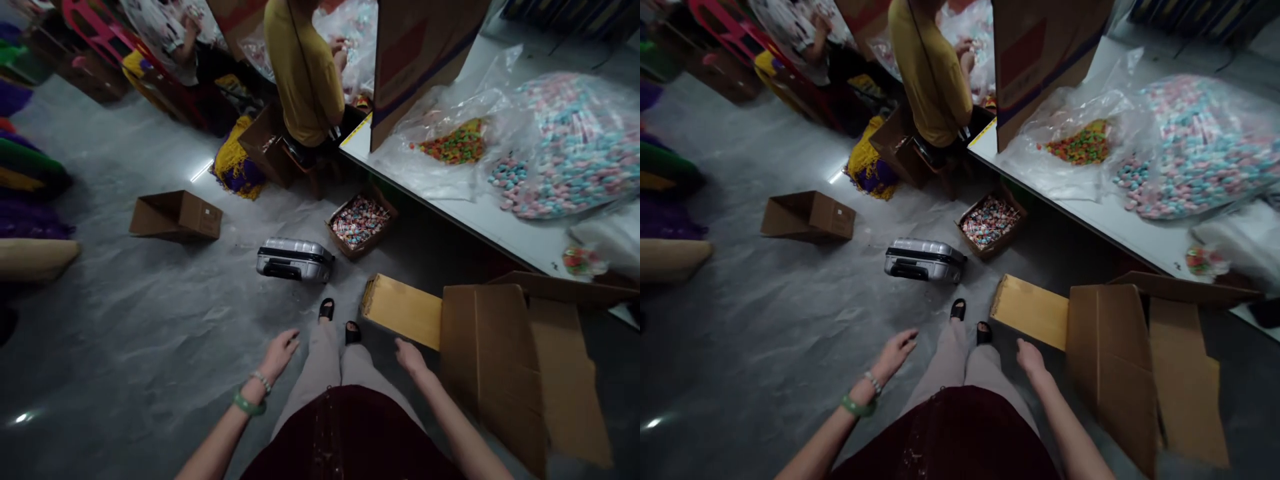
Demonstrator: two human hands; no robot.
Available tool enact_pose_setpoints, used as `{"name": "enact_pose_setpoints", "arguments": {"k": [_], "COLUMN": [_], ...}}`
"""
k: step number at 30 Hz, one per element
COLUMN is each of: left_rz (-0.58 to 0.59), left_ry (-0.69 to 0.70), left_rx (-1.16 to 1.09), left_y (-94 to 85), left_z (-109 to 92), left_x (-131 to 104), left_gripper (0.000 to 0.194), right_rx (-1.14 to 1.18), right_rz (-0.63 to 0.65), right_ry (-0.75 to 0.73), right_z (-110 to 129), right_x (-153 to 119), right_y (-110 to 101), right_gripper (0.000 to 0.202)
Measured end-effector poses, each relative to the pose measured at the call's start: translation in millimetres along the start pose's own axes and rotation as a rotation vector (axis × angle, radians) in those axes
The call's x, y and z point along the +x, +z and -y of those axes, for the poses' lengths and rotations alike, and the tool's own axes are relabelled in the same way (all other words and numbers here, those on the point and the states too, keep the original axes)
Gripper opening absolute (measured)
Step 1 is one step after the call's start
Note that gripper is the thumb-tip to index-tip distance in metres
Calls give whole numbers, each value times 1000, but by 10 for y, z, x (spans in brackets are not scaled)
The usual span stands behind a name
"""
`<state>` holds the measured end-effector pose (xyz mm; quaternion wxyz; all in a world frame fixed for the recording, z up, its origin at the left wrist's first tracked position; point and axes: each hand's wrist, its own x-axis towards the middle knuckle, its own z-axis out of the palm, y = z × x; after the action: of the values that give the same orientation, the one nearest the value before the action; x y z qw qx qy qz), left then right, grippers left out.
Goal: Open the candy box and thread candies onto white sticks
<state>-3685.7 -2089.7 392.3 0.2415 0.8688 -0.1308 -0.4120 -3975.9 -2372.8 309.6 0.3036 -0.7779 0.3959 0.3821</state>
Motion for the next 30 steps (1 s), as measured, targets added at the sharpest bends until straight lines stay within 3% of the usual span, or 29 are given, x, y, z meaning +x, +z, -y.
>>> {"name": "enact_pose_setpoints", "arguments": {"k": [3,7,12,16,22,26,30], "left_rz": [41,56,84,138,189,205,231], "left_ry": [162,308,263,167,41,-27,-56], "left_rx": [160,338,462,514,589,621,609], "left_y": [-386,-731,-956,-1014,-881,-790,-722], "left_z": [-675,-1409,-1921,-2008,-1881,-1807,-1776], "left_x": [706,1642,2653,3306,4085,4380,4493], "left_gripper": [41,40,39,40,42,43,40], "right_rx": [82,177,264,334,456,527,602], "right_rz": [18,4,-48,-69,-104,-90,-63], "right_ry": [57,103,140,151,114,141,145], "right_z": [-100,29,374,625,722,736,933], "right_x": [127,458,1015,1524,2335,2680,2731], "right_y": [53,-71,-439,-696,-842,-813,-737], "right_gripper": [44,42,44,45,45,43,35]}}
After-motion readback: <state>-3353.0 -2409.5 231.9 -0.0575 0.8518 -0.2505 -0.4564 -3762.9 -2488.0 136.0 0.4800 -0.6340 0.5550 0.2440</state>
